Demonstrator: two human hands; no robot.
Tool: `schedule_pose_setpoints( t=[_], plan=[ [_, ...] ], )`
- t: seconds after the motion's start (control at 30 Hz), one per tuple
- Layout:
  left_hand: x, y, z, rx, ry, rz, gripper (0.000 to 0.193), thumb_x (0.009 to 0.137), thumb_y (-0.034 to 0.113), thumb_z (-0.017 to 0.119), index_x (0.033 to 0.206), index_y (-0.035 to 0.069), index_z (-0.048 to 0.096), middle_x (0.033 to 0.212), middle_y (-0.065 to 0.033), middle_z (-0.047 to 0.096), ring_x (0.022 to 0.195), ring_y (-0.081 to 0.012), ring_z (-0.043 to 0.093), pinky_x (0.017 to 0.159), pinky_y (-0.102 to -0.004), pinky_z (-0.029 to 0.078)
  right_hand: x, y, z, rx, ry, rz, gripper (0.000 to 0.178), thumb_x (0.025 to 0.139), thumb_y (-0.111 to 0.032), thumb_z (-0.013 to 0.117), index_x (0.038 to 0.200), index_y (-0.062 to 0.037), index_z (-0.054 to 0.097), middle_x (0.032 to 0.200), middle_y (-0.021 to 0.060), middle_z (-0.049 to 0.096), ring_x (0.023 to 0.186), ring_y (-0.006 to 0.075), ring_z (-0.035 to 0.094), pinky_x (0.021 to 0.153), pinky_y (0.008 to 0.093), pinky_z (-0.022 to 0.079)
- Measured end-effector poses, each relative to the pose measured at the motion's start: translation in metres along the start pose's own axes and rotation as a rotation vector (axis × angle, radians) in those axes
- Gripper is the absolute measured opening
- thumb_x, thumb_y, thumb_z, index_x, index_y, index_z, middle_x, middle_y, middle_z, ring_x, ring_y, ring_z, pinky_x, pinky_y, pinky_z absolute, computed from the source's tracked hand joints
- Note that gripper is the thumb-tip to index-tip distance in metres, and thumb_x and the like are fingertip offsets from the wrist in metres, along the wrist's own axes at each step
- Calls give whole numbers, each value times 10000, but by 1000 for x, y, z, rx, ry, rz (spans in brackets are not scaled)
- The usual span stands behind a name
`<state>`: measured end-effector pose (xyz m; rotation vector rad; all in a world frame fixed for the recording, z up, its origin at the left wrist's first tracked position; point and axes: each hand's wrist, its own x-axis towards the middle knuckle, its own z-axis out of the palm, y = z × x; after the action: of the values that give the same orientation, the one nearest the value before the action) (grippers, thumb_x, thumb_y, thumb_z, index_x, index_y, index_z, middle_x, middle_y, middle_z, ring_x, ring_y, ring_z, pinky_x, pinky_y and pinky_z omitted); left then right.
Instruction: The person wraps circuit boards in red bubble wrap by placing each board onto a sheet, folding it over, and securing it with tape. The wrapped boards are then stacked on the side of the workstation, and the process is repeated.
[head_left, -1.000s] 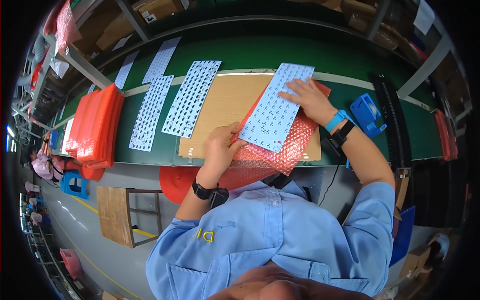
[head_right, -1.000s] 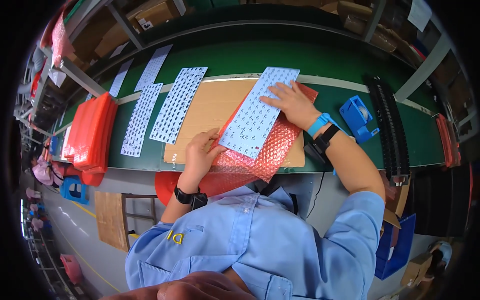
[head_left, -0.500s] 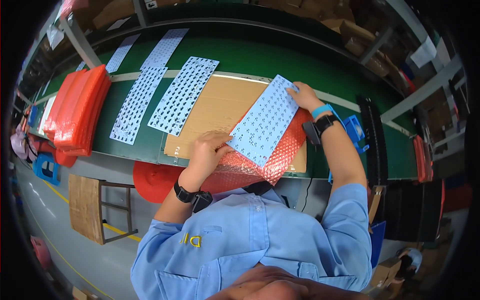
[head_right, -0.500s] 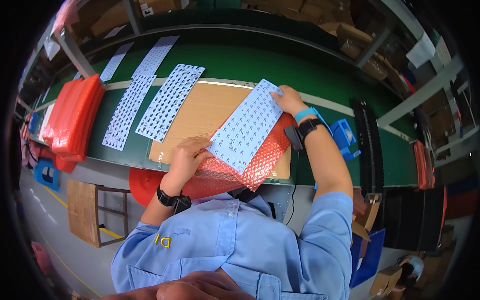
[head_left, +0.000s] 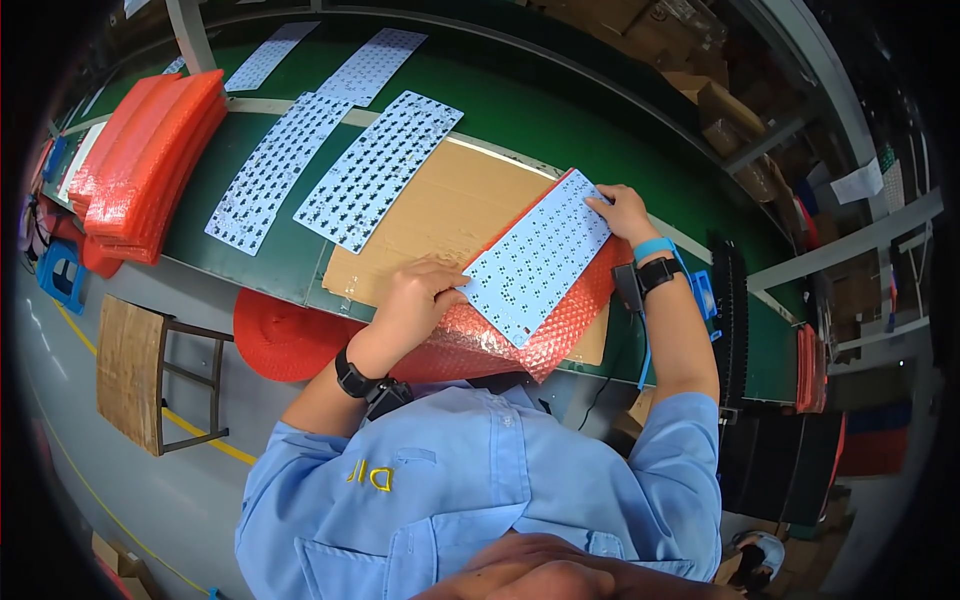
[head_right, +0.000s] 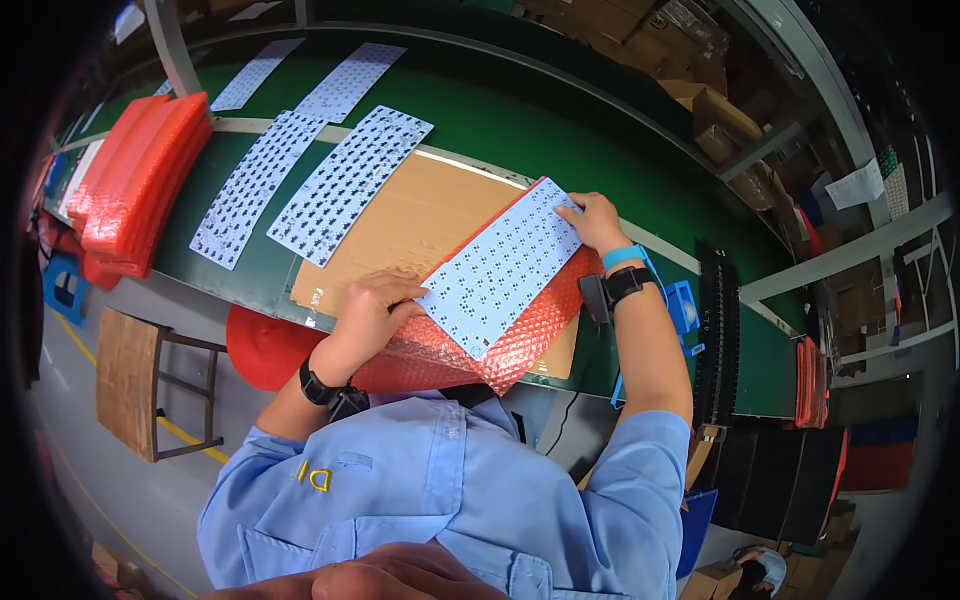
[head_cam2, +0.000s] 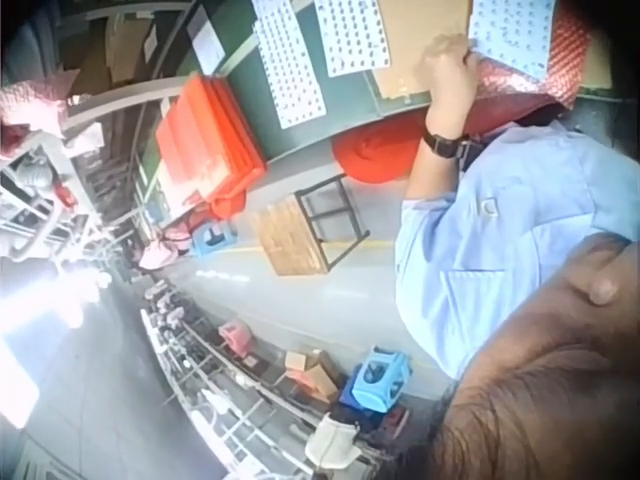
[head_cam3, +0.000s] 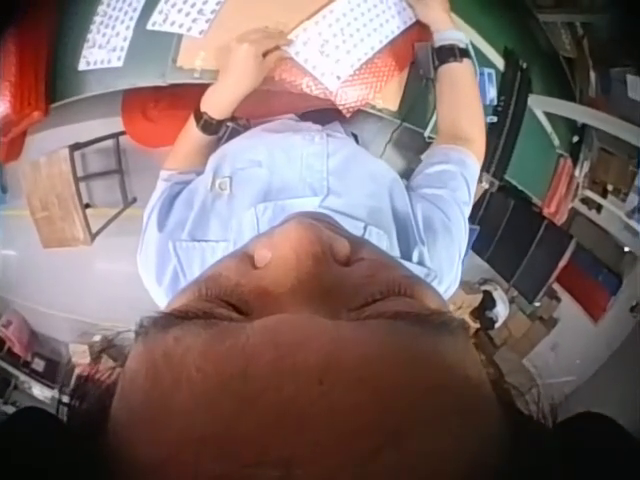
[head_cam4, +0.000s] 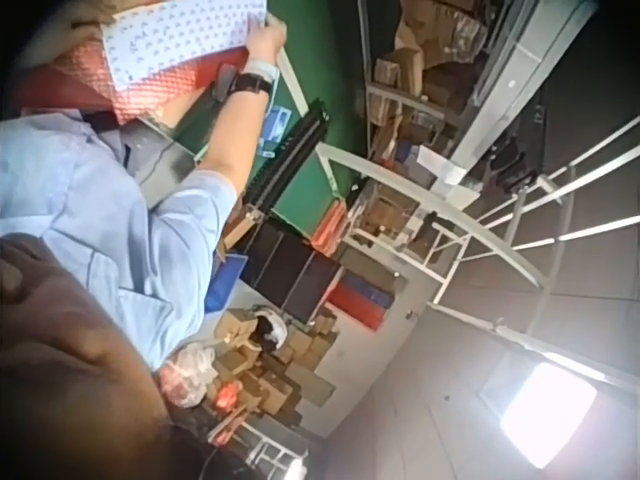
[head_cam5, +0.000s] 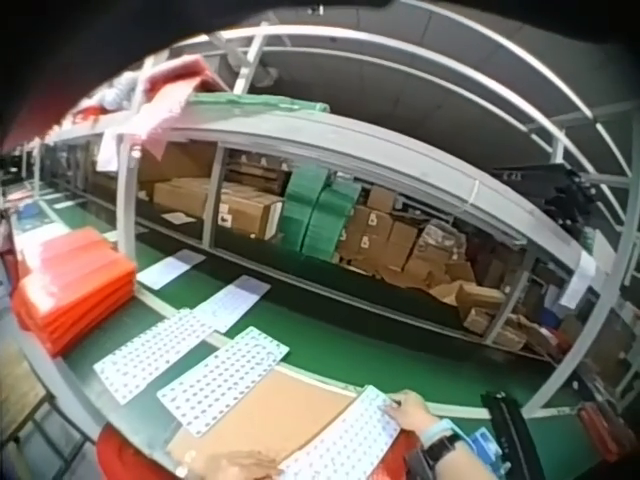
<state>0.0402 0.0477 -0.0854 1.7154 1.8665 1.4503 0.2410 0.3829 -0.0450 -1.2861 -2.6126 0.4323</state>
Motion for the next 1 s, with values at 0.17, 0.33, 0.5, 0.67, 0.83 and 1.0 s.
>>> schedule_pose_setpoints(
  t=[0.17,0.33,0.5,0.67,0.83,1.0],
  plan=[
    [0,-2,-2,1,8,29,243,715,-7,778,955,0,741,932,-174,724,933,-321,692,1007,-445,505,2,-4,1,70,5,8,448,856,-300,771,1175,6,697,1077,195,713,955,313,697,876,362,533],
    [-1,3,-4,-46,21,-17,248,721,-19,768,966,-14,726,940,-180,719,905,-333,686,933,-432,525,19,0,2,272,-166,147,425,861,-290,770,1138,22,687,1010,167,713,902,249,694,850,327,532],
    [-5,6,-7,-4,10,7,284,725,28,780,997,-17,710,933,-177,712,881,-338,678,837,-413,534,30,-1,-36,398,-431,209,432,840,-209,786,1197,-8,649,1026,84,704,902,175,672,876,302,523],
    [3,27,-15,100,189,157,343,715,105,808,1024,-2,704,851,-156,691,810,-327,665,761,-383,539,-7,-52,-156,727,-485,-123,428,784,-163,794,1161,-35,638,1016,58,705,893,149,672,858,302,538],
    [-19,30,-41,144,-143,-71,289,723,145,786,966,21,691,834,-133,658,839,-314,639,728,-387,521,-68,-94,-271,464,-221,-327,581,725,-296,801,1200,-26,605,988,70,685,867,162,668,830,320,554],
    [-85,42,-61,79,-17,-349,185,735,111,709,911,59,686,871,-120,653,907,-323,635,746,-414,521,-141,-77,-359,486,45,-328,696,753,-307,776,1324,-3,521,1040,101,673,913,180,680,832,314,570]
  ],
)
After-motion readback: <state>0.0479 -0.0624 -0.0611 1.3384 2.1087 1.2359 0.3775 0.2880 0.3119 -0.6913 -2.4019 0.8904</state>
